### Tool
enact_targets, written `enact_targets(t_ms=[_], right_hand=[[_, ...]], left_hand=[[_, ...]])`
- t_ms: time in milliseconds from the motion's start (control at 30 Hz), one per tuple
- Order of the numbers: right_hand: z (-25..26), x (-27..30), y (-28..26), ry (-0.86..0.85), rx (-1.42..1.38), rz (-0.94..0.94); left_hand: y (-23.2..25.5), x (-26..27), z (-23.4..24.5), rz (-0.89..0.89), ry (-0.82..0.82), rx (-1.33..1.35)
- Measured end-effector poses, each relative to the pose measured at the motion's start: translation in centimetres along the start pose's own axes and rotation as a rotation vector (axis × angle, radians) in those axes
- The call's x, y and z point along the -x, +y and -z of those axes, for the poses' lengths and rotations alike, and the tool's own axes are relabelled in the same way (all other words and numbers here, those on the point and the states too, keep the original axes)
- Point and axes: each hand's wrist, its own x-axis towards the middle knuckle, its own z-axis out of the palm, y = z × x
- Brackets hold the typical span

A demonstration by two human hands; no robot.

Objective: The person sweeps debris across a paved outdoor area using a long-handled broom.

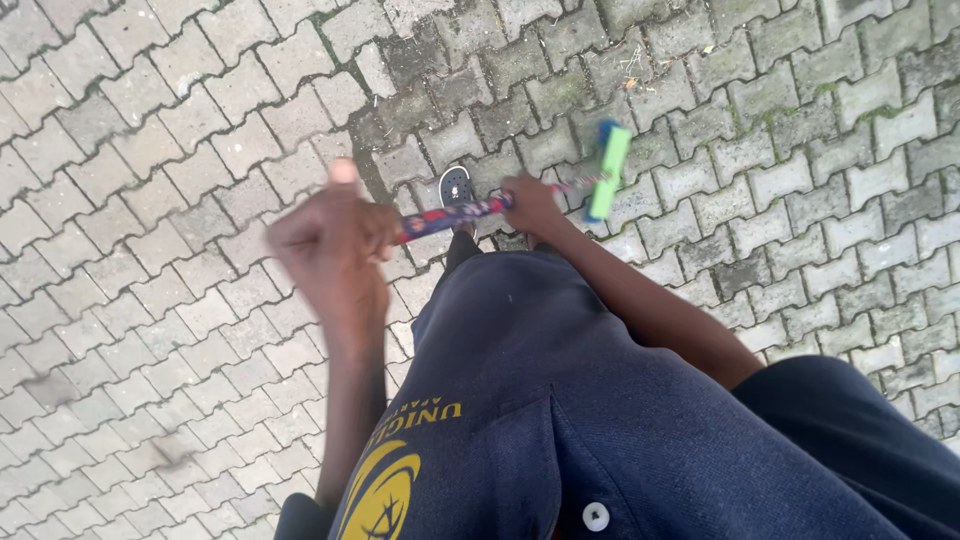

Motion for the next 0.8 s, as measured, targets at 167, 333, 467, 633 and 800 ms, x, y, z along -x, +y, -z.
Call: enact_targets(t_ms=[167, 333, 467, 633, 800], right_hand=[[-0.9, -9.6, -10.2, 0.075, -0.175, 0.212], [1.9, -15.8, -18.7, 0.071, -0.380, 0.340], [3.5, -18.3, -23.1, 0.072, -0.349, 0.358], [4.1, -17.2, -21.0, 0.148, -0.193, 0.314], [5.6, -10.7, -8.9, 0.208, 0.013, 0.019]], left_hand=[[6.6, -0.9, 0.9, -0.197, 0.062, -0.027], [9.6, 0.7, -1.5, -0.309, 0.015, -0.239], [11.5, -1.0, -0.1, -0.453, -0.002, -0.169], [11.7, -3.5, 3.0, -0.462, 0.003, -0.017], [4.7, -6.7, 1.7, -0.294, -0.168, 0.201]])
